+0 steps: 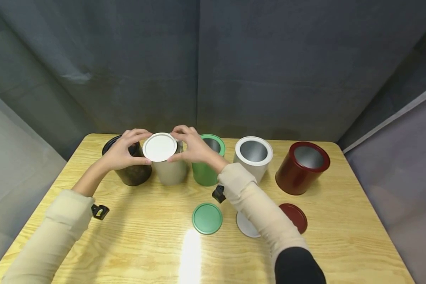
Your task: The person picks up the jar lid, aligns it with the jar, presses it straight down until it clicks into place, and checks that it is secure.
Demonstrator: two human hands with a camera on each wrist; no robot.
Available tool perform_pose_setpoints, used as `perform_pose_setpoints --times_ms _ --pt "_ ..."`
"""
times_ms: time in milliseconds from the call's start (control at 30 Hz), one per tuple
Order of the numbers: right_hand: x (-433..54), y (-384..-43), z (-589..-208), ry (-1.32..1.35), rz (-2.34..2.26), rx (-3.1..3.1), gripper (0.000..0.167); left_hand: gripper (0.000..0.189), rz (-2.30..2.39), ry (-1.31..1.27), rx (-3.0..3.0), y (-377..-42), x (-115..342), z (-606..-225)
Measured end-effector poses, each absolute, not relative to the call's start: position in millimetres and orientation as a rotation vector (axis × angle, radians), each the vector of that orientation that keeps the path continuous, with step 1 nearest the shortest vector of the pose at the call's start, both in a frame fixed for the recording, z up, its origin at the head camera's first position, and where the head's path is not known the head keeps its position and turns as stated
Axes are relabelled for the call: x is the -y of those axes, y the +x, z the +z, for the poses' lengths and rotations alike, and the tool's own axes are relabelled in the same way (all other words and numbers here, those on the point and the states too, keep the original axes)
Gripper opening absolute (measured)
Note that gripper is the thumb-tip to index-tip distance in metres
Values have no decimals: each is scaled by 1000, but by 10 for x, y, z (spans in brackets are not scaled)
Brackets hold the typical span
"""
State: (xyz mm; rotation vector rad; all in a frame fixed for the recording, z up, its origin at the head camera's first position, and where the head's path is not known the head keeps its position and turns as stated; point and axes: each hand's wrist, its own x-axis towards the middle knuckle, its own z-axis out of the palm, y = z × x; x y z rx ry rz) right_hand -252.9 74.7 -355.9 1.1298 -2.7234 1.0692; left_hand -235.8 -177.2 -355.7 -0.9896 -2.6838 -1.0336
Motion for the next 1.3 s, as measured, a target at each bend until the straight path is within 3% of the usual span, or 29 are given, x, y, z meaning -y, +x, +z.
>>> perform_pose_setpoints --times_ms 1300 --pt "-710 -2731 -3662 1037 854 2956 74 73 -887 -913 2981 -2601 1742 -3614"
